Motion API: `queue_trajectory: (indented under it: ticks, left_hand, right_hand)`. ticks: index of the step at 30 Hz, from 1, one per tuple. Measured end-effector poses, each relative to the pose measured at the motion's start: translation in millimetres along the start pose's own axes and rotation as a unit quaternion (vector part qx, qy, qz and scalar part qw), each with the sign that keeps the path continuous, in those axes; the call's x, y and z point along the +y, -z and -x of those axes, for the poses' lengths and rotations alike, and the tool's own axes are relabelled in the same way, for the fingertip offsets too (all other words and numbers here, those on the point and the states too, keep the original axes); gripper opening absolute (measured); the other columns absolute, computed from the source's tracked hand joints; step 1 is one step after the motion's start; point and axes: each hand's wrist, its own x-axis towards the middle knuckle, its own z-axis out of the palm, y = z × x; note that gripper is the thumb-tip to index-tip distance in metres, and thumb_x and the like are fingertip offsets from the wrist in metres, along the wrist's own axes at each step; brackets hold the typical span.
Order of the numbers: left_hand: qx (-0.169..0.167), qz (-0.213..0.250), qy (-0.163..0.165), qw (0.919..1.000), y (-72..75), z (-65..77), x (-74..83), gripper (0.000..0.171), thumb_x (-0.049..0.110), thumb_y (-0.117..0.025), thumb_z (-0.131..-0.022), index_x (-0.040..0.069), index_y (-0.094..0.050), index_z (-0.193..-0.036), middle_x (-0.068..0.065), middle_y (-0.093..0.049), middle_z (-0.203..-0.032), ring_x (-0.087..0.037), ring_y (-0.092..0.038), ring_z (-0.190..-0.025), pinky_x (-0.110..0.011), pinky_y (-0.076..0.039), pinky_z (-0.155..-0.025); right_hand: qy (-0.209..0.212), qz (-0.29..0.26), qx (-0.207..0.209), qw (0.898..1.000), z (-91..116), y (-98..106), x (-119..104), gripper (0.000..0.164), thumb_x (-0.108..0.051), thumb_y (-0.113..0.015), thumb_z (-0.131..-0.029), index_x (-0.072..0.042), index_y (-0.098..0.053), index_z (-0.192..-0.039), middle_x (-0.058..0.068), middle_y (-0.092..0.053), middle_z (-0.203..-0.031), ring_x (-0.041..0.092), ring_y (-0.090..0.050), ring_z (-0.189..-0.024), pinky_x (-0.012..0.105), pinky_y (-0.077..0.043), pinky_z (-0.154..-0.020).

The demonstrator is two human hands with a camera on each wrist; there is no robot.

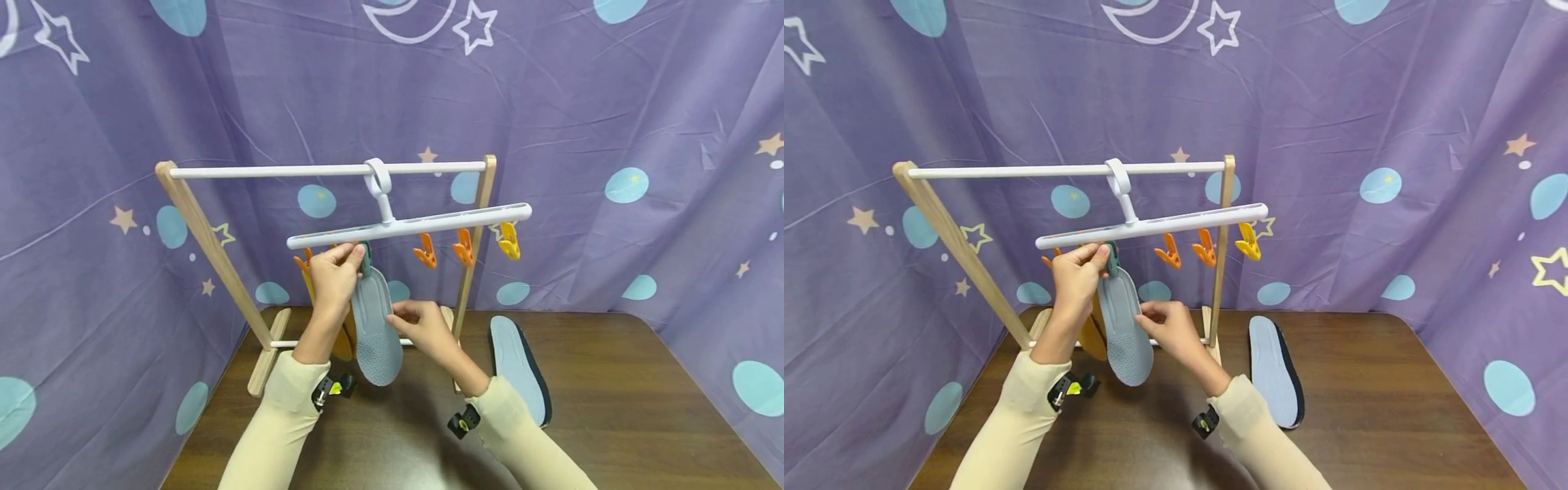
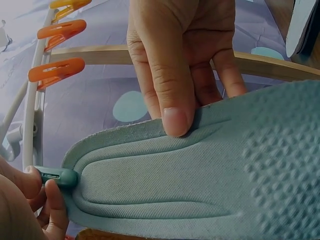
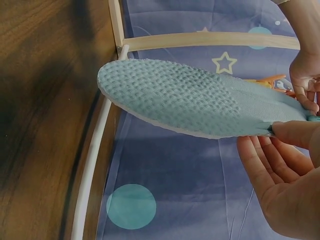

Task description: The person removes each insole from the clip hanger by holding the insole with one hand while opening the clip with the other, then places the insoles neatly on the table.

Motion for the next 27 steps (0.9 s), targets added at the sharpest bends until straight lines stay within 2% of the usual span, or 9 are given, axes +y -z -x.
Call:
queue_trajectory:
  ticks: [9,17,23,27]
  left_hand:
    - [0.018,-0.013,-0.008,0.9997,-2.0,-0.1,-0.8,0.017,0.004,-0.075,-0.092,-0.008,-0.077,-0.104,-0.027,-0.075,-0.099,-0.001,-0.057,-0.057,-0.013,-0.048,-0.049]
    - [0.023,-0.013,-0.007,0.9996,-2.6,-1.4,-2.6,0.017,0.004,-0.076,-0.091,-0.008,-0.077,-0.104,-0.026,-0.075,-0.097,0.000,-0.056,-0.056,-0.012,-0.047,-0.049]
    - [0.021,-0.013,-0.003,0.9997,-2.8,-1.9,-2.3,0.017,0.004,-0.076,-0.091,-0.007,-0.077,-0.103,-0.026,-0.075,-0.097,-0.002,-0.057,-0.057,-0.013,-0.048,-0.050]
    - [0.027,-0.014,-0.008,0.9995,-3.2,-2.4,-2.7,0.016,0.004,-0.076,-0.090,-0.008,-0.077,-0.102,-0.026,-0.075,-0.096,-0.002,-0.057,-0.056,-0.012,-0.048,-0.050]
  right_hand:
    - [-0.011,-0.022,0.003,1.000,2.5,-0.9,-2.1,0.019,-0.003,-0.071,-0.094,0.010,-0.073,-0.108,0.026,-0.075,-0.099,0.034,-0.075,-0.086,0.024,-0.063,-0.071]
    - [-0.014,-0.014,0.002,1.000,3.8,0.6,-0.9,0.020,-0.005,-0.071,-0.095,0.010,-0.074,-0.108,0.025,-0.076,-0.099,0.030,-0.075,-0.084,0.023,-0.062,-0.070]
    - [-0.016,0.002,0.006,1.000,5.8,1.1,0.0,0.019,-0.007,-0.071,-0.095,0.008,-0.075,-0.106,0.023,-0.076,-0.099,0.028,-0.074,-0.085,0.017,-0.058,-0.070]
    - [-0.013,0.013,0.010,1.000,6.1,1.7,-1.5,0.018,-0.007,-0.072,-0.094,0.006,-0.076,-0.106,0.021,-0.077,-0.099,0.023,-0.074,-0.085,0.017,-0.057,-0.071]
